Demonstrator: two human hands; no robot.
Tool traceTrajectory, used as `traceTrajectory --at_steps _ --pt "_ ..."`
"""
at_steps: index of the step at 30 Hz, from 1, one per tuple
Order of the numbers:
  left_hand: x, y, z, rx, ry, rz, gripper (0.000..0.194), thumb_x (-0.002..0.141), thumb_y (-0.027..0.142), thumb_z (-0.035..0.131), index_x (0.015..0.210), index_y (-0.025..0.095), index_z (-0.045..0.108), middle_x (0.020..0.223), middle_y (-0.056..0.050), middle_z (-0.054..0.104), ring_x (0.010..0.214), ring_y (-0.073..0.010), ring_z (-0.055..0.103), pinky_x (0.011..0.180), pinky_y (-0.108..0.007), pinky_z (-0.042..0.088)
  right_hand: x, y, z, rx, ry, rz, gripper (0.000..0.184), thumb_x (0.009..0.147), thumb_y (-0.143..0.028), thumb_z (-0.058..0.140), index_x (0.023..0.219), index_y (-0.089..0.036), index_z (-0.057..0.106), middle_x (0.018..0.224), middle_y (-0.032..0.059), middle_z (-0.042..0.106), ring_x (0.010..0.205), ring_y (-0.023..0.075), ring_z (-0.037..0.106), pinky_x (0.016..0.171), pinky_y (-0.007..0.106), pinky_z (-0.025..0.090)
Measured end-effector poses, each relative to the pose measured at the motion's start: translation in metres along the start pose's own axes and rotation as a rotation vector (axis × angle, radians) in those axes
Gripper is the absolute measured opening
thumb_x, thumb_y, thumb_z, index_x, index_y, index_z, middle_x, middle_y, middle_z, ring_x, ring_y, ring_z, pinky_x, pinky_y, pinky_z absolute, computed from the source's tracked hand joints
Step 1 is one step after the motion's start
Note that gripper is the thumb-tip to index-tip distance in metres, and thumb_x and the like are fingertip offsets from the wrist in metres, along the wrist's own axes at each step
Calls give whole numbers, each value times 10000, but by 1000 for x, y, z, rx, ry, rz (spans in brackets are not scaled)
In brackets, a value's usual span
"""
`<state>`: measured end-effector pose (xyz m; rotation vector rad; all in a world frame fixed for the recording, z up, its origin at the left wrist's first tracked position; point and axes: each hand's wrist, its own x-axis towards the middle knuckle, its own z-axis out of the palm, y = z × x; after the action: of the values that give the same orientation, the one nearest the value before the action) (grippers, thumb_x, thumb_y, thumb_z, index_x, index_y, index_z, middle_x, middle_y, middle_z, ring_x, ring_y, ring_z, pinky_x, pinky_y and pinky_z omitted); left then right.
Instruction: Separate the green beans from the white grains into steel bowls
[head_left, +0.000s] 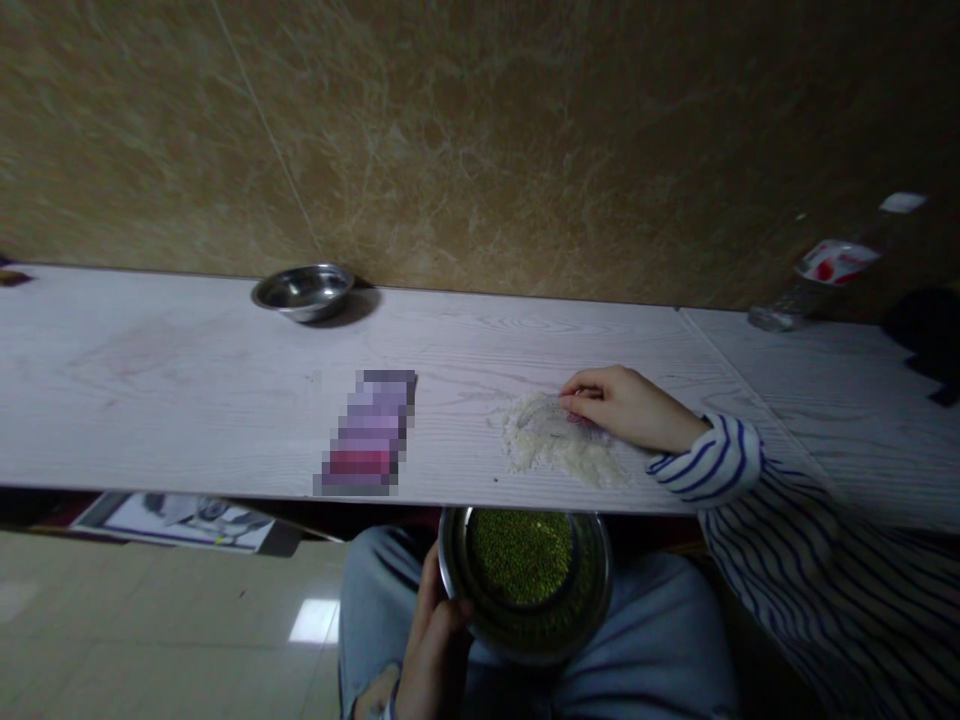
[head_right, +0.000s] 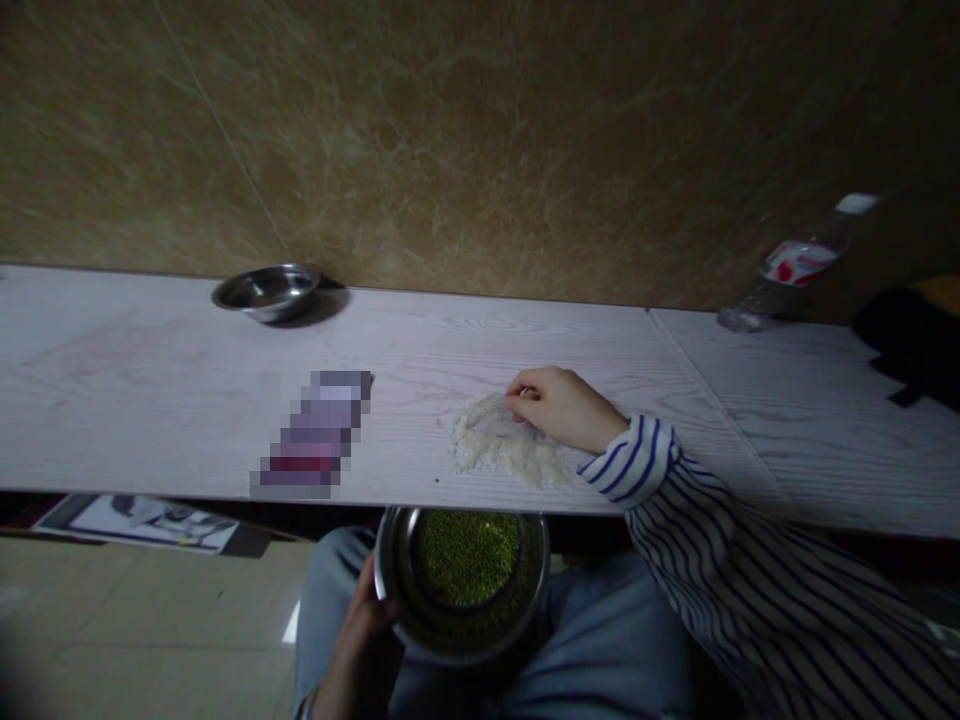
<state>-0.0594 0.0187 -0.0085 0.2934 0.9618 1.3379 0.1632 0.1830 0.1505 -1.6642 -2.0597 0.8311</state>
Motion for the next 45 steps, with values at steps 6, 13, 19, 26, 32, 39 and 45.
traceTrajectory --at_steps 6,13,19,26,32,39,45 --pt "-4 3 3 -13 -12 1 663 614 223 707 1272 267 652 1227 -76 715 1203 -357 581 971 -438 468 -4 -8 10 83 -91 -18 143 851 -242 590 811 -160 700 637 17 680 582 128 603 548 238 433" --pt "-6 3 -2 -26 -112 28 623 673 250 677 1294 285 634 1313 -65 663 1286 -358 502 1053 -482 388 -15 -12 13 150 -71 -30 135 830 -246 597 792 -182 709 627 5 690 552 124 610 520 229 439" --pt "-8 3 -2 -32 -68 18 673 670 238 669 1337 259 588 1321 -78 652 1340 -347 445 1093 -463 339 -40 -9 32 252 80 39 120 804 -282 604 804 -196 688 668 29 719 592 157 661 516 243 482" --pt "-10 6 0 -30 -59 21 631 682 218 655 1310 257 605 1290 -63 674 1303 -325 487 1112 -448 311 -68 -9 62 273 212 27 164 840 -355 593 844 -203 654 701 47 733 652 190 708 601 294 551" --pt "-10 4 -5 -53 -82 18 636 680 230 668 1312 265 606 1274 -66 681 1266 -336 522 1087 -468 347 -69 -9 74 239 227 -13 150 864 -332 589 859 -201 660 740 51 739 701 199 720 635 301 561" --pt "-13 9 -4 -38 -55 27 642 682 224 666 1319 266 606 1264 -61 690 1274 -339 522 1085 -471 352 -66 -5 71 170 231 -32 145 862 -328 610 875 -207 689 770 38 736 728 188 706 633 280 545" --pt "-13 8 -1 -19 -64 24 599 688 231 656 1285 268 622 1260 -57 694 1282 -332 516 1095 -476 332 -65 -4 70 156 217 -60 135 870 -307 603 880 -206 692 798 36 742 759 183 706 658 274 539"
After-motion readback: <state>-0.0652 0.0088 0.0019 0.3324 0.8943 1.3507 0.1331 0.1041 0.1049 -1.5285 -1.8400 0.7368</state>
